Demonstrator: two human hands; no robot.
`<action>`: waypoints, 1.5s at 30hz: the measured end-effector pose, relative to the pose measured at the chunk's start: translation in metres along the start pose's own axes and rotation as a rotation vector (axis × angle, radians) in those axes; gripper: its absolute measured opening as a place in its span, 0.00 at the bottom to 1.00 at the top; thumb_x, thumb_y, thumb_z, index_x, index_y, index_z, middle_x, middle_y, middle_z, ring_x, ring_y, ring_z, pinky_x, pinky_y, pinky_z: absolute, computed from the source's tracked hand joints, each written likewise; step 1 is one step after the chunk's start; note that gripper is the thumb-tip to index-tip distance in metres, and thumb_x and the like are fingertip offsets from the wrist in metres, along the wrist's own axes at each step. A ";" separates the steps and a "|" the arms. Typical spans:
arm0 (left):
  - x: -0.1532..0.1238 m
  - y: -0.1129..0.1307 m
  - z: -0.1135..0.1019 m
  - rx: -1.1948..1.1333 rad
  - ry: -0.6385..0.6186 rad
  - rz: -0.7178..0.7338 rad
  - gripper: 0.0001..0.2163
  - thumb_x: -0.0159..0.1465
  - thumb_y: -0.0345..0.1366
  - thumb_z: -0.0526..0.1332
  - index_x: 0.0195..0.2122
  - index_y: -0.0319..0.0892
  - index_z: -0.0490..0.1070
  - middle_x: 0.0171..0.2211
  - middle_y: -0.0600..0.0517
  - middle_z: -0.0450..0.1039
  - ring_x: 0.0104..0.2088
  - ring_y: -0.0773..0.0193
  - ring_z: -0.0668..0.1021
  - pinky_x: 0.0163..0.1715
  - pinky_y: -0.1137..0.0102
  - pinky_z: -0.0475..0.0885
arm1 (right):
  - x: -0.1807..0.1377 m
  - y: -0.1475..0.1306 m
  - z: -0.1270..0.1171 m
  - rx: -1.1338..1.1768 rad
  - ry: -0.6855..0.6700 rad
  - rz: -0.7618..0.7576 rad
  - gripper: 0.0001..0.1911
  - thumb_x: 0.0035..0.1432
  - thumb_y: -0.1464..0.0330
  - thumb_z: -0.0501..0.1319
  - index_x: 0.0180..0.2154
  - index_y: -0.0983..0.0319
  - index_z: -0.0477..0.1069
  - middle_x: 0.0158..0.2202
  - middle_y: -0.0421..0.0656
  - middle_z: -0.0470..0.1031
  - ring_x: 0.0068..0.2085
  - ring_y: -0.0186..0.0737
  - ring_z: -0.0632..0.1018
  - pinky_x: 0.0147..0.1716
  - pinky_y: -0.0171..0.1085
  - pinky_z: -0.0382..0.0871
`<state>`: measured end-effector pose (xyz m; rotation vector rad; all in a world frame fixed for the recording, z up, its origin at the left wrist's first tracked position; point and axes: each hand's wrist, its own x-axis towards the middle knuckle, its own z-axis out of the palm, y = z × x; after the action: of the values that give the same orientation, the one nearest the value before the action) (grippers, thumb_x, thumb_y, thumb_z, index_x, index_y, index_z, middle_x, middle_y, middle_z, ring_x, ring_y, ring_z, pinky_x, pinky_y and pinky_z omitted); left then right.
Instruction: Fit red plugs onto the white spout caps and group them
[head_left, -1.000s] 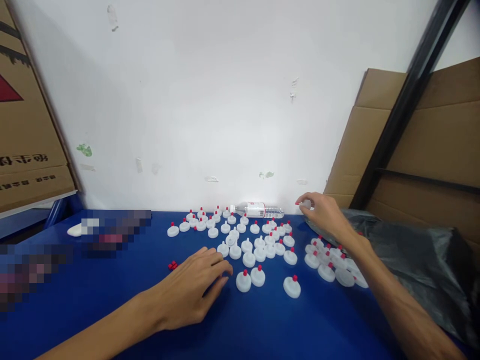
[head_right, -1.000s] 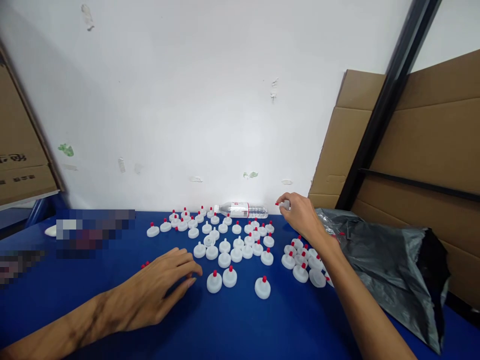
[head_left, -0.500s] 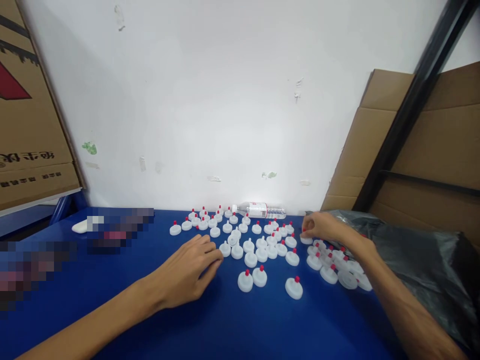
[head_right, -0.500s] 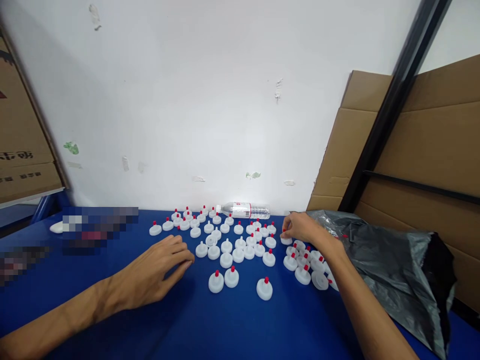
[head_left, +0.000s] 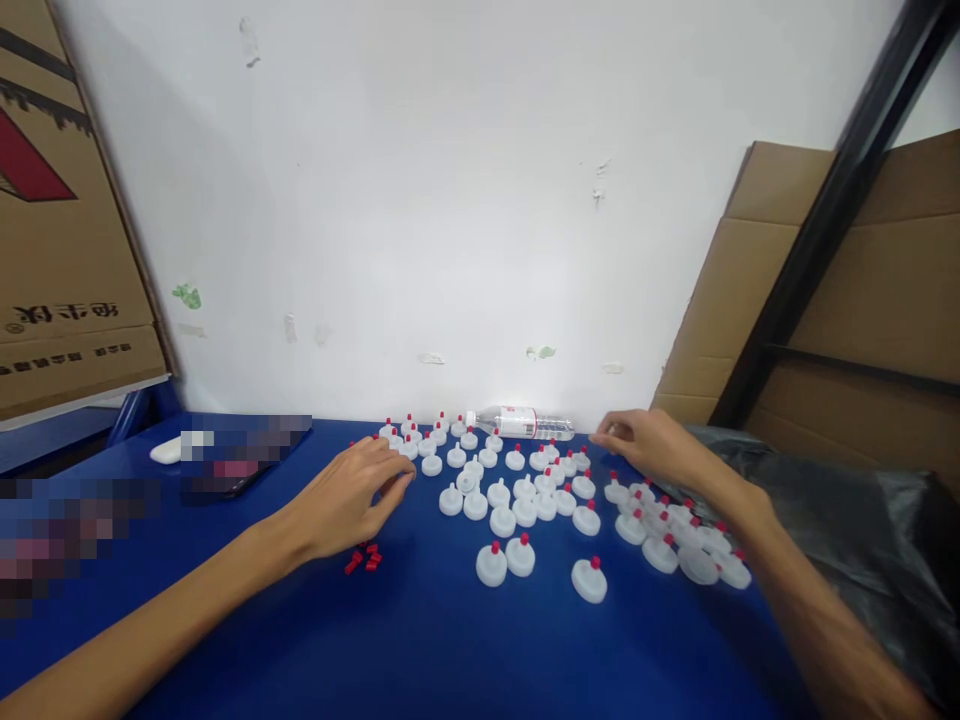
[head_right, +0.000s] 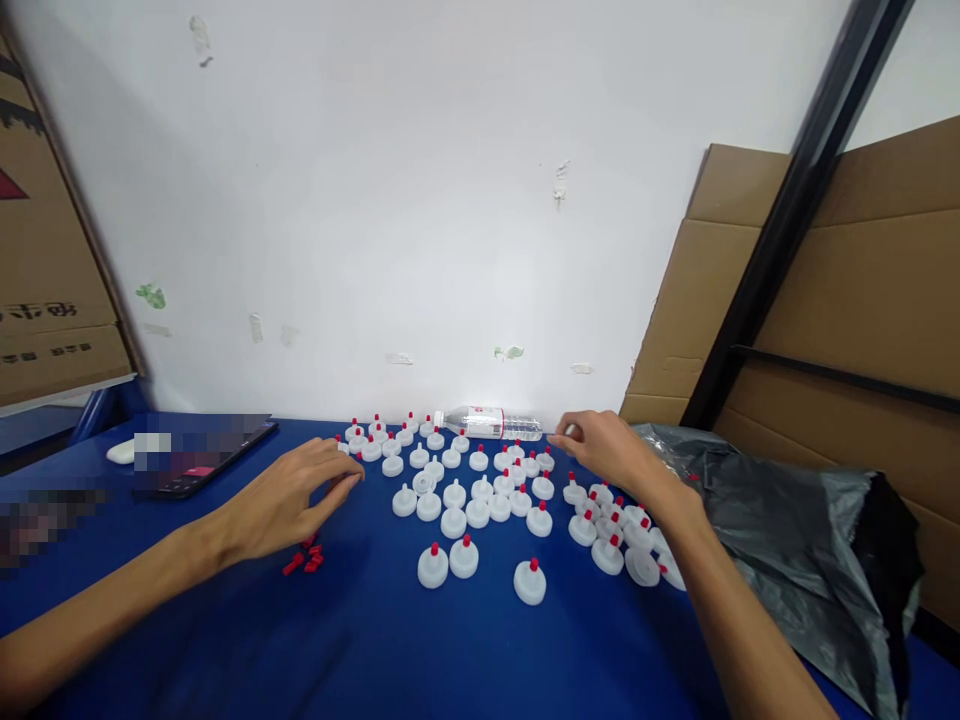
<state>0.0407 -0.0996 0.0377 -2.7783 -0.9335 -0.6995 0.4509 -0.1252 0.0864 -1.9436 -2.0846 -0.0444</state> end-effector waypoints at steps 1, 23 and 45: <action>0.000 -0.002 0.000 0.004 0.002 -0.001 0.13 0.73 0.34 0.50 0.40 0.41 0.75 0.34 0.48 0.77 0.37 0.57 0.74 0.43 0.60 0.66 | -0.003 -0.013 0.000 0.025 0.058 -0.044 0.18 0.69 0.56 0.54 0.42 0.59 0.77 0.35 0.44 0.82 0.36 0.44 0.80 0.37 0.38 0.68; 0.000 -0.006 0.000 0.024 -0.006 -0.012 0.14 0.72 0.34 0.51 0.40 0.41 0.77 0.31 0.48 0.76 0.34 0.58 0.74 0.37 0.64 0.66 | -0.061 -0.113 0.016 0.023 -0.363 -0.398 0.02 0.52 0.70 0.70 0.30 0.56 0.80 0.29 0.39 0.81 0.31 0.40 0.79 0.29 0.34 0.63; -0.003 -0.008 0.000 0.015 -0.058 -0.048 0.15 0.73 0.37 0.51 0.41 0.42 0.78 0.32 0.47 0.75 0.33 0.58 0.75 0.38 0.64 0.67 | -0.054 -0.076 0.021 0.076 -0.661 -0.119 0.20 0.38 0.81 0.73 0.33 0.54 0.83 0.24 0.34 0.76 0.25 0.35 0.76 0.20 0.29 0.60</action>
<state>0.0337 -0.0949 0.0361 -2.7851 -1.0154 -0.6191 0.3752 -0.1795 0.0672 -1.9581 -2.5379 0.7355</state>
